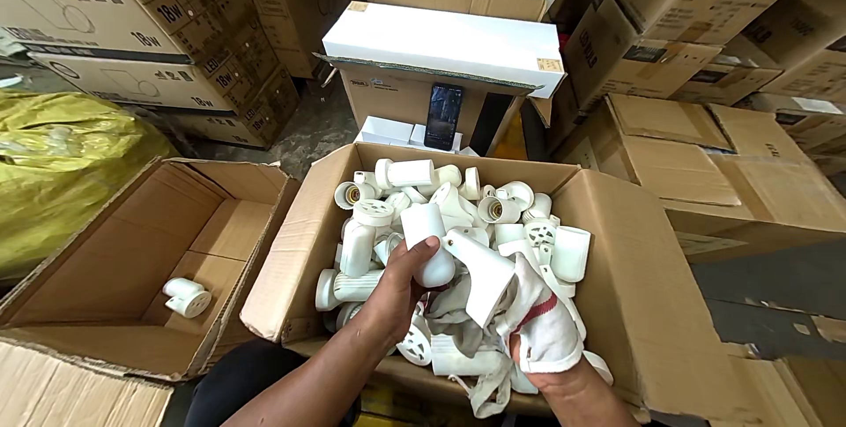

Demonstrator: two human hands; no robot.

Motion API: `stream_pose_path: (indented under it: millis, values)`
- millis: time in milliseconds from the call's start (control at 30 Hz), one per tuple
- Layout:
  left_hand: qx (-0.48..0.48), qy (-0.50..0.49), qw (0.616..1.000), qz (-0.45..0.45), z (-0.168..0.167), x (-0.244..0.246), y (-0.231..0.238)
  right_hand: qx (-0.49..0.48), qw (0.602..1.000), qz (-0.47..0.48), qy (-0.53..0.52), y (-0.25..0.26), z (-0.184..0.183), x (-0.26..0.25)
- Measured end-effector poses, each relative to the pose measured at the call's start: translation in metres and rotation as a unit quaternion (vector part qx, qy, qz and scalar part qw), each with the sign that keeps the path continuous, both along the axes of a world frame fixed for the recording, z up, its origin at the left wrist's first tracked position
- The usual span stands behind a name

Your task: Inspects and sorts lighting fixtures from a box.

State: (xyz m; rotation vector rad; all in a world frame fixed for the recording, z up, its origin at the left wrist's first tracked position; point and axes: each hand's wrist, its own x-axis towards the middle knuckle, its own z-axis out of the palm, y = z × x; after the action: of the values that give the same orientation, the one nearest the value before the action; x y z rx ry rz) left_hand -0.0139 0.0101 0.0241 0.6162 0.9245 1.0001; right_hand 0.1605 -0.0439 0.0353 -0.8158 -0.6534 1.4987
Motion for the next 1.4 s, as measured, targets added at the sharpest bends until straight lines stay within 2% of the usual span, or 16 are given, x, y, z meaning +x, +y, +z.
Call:
stream_pose_path:
  millis: [167,600,800,967,1400]
  values:
    - [0.000,0.001,1.000,-0.001,0.000,0.000,0.000,-0.030,0.999,-0.010,-0.005,0.003,0.002,-0.002]
    - [-0.003,-0.003,1.000,-0.001,0.000,0.000,0.000,-0.030,0.999,-0.024,-0.009,0.003,0.005,-0.005]
    - [0.002,-0.001,1.000,-0.002,-0.001,-0.001,-0.001,-0.035,0.999,0.013,0.008,0.004,0.004,-0.002]
    - [0.001,-0.003,1.000,-0.001,0.000,-0.001,-0.001,0.014,0.999,0.017,0.024,0.003,-0.005,0.003]
    - [0.015,-0.023,0.999,-0.017,0.003,-0.001,-0.002,0.006,0.998,-0.035,0.045,-0.004,-0.011,0.006]
